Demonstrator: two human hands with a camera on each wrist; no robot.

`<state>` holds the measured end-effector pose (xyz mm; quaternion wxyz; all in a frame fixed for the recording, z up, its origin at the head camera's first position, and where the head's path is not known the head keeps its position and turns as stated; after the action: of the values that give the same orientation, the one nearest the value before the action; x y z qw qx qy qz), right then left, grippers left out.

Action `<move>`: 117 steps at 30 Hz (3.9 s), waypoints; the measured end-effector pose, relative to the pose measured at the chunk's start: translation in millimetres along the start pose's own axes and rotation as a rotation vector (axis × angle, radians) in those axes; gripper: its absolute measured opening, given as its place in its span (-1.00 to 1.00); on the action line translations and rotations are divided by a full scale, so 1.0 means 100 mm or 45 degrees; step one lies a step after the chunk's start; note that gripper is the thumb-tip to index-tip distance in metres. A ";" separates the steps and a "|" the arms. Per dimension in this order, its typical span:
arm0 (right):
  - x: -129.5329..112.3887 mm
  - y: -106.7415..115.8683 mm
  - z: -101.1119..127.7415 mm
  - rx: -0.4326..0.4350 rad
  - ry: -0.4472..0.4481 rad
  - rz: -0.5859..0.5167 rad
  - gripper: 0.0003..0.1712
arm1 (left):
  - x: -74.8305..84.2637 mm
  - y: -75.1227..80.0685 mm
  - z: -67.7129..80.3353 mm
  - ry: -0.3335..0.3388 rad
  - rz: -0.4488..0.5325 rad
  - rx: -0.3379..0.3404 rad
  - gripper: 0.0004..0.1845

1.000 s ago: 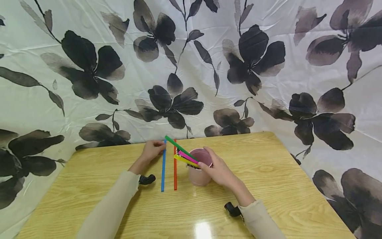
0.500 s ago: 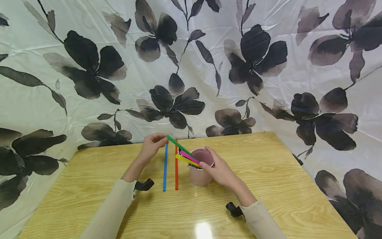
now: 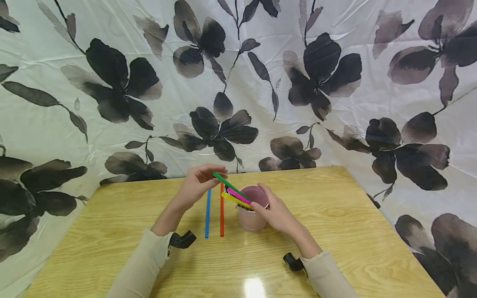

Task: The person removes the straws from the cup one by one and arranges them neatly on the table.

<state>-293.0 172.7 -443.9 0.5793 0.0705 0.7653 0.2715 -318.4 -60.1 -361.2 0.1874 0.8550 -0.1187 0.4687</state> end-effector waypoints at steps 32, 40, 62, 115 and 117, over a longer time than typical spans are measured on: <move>-0.01 0.03 -0.04 0.011 0.031 0.008 -0.17 | -0.08 -0.22 0.05 -0.033 0.064 0.111 -0.78; 0.03 0.00 -0.03 0.002 0.036 0.023 -0.18 | 0.20 -0.02 0.05 -0.192 0.055 0.294 -0.74; 0.01 0.02 -0.02 0.020 0.049 0.004 -0.22 | 1.20 1.03 -0.01 -0.560 0.227 0.957 -0.89; 0.00 0.02 -0.01 0.008 0.057 0.004 -0.19 | -1.19 1.02 0.42 0.674 -0.153 0.524 -0.64; 0.00 0.02 0.00 0.004 0.048 0.003 -0.19 | -1.26 1.02 0.44 0.696 -0.146 0.514 -0.65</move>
<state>-293.9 174.2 -443.2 0.5643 0.0673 0.7765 0.2721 -390.6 -167.2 -468.0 0.0653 0.7229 0.0794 0.6833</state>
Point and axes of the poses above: each hand's wrist, its own z-axis away from the middle knuckle, its own y-axis out of the back of the hand, x = y × z, the point moved 5 cm from there along -z, towards the middle knuckle, and after that the axes turned 5 degrees about -z, right-handed, at the moved point
